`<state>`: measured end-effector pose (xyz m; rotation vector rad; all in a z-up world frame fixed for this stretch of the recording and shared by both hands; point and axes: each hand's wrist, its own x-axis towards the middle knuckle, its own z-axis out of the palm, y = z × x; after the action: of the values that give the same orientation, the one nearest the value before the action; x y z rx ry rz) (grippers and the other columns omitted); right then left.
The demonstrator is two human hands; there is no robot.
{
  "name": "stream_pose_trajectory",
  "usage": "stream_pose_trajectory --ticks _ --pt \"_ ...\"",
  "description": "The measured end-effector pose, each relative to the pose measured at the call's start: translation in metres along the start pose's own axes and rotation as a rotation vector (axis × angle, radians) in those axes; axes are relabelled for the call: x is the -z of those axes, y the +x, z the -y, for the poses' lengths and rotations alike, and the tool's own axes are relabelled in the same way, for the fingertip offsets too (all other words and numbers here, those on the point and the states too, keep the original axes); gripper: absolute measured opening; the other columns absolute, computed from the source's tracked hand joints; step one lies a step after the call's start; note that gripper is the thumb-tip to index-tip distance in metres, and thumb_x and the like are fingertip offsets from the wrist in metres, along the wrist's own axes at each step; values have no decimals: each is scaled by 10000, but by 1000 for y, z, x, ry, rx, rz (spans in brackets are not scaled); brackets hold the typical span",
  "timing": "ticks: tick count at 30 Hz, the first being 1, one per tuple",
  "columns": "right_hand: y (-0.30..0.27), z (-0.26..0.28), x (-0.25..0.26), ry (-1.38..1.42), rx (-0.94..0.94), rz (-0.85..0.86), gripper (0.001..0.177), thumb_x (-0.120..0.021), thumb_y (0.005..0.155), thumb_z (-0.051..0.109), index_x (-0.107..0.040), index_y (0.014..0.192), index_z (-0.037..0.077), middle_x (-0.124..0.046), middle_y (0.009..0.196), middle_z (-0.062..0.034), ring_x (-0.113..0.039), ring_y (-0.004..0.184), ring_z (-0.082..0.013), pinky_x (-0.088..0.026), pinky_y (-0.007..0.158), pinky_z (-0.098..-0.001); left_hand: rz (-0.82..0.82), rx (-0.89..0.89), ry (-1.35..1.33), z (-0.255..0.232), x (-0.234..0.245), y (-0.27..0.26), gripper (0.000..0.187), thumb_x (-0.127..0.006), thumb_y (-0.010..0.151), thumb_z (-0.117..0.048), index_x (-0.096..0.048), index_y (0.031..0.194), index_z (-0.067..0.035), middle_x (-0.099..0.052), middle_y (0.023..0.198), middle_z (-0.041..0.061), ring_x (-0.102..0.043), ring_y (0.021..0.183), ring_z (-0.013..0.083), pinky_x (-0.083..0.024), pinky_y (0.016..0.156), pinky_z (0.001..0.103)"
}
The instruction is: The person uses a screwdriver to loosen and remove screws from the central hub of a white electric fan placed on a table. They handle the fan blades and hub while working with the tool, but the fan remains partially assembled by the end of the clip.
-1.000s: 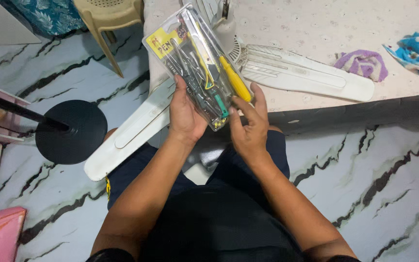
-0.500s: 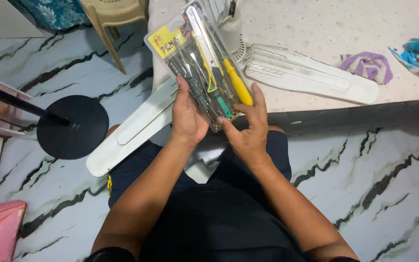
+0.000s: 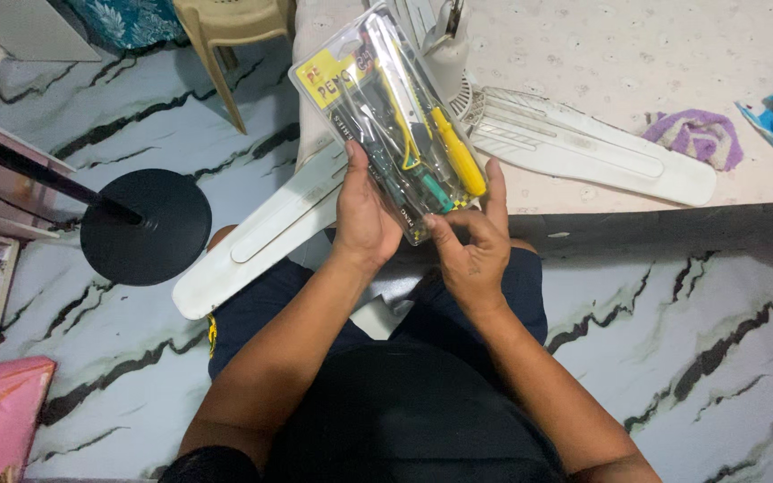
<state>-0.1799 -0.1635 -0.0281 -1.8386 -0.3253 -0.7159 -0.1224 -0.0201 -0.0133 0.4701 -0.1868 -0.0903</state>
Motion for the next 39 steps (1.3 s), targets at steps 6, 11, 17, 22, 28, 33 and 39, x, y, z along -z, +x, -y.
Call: stream_pose_trajectory --ticks 6,11,17,22,28,33,39 --pt "3 5 -1 34 -49 97 313 -837 888 212 -749 1105 3 -168 1699 -319 -397 1540 -373 -407 1197 -377 -60 16 -25 -6 2 3 708 -425 1037 -578 -420 1508 -49 -557 1437 104 -565 1306 255 -463 1131 443" --pt "1 3 -3 -131 -30 138 426 -853 880 245 -751 1202 -15 -174 1688 -330 -296 1584 -425 -315 1253 -418 -9 -13 17 -5 4 0 719 -441 1068 -573 -414 1524 -18 -552 1438 128 -563 1298 270 -463 1125 454" --pt "0 0 -4 -205 -33 118 393 -847 885 284 -776 1167 20 -181 1692 -323 -266 1588 -429 -279 1273 -437 -49 -22 24 1 5 0 694 -418 1067 -552 -402 1523 -30 -549 1436 119 -565 1296 248 -464 1124 445" --pt "-3 -7 -6 -149 -29 135 449 -832 888 311 -738 1223 27 -93 1694 -320 -271 1580 -428 -310 1260 -421 -124 30 -24 6 15 -4 689 -381 1056 -561 -405 1503 -37 -563 1405 124 -575 1276 259 -466 1111 443" --pt "-2 -21 -12 -152 36 180 365 -831 916 287 -772 1243 135 -78 1732 -302 -153 1637 -467 -194 1319 -497 -186 43 -22 15 32 -8 666 -362 1057 -561 -422 1478 -48 -581 1366 119 -583 1236 265 -477 1075 450" --pt "2 -22 -10 -418 137 228 472 -861 808 443 -776 1237 265 -154 1663 -314 -139 1547 -563 -179 1232 -615 -242 54 13 15 36 -22 650 -362 1058 -554 -428 1475 -60 -583 1367 117 -586 1249 259 -477 1081 435" --pt "0 -14 -19 -414 135 146 426 -817 866 499 -772 1246 313 -207 1685 -297 -146 1578 -563 -196 1268 -636 -244 108 23 7 30 -34 634 -353 1037 -543 -409 1471 -84 -567 1407 124 -565 1290 262 -458 1095 454"
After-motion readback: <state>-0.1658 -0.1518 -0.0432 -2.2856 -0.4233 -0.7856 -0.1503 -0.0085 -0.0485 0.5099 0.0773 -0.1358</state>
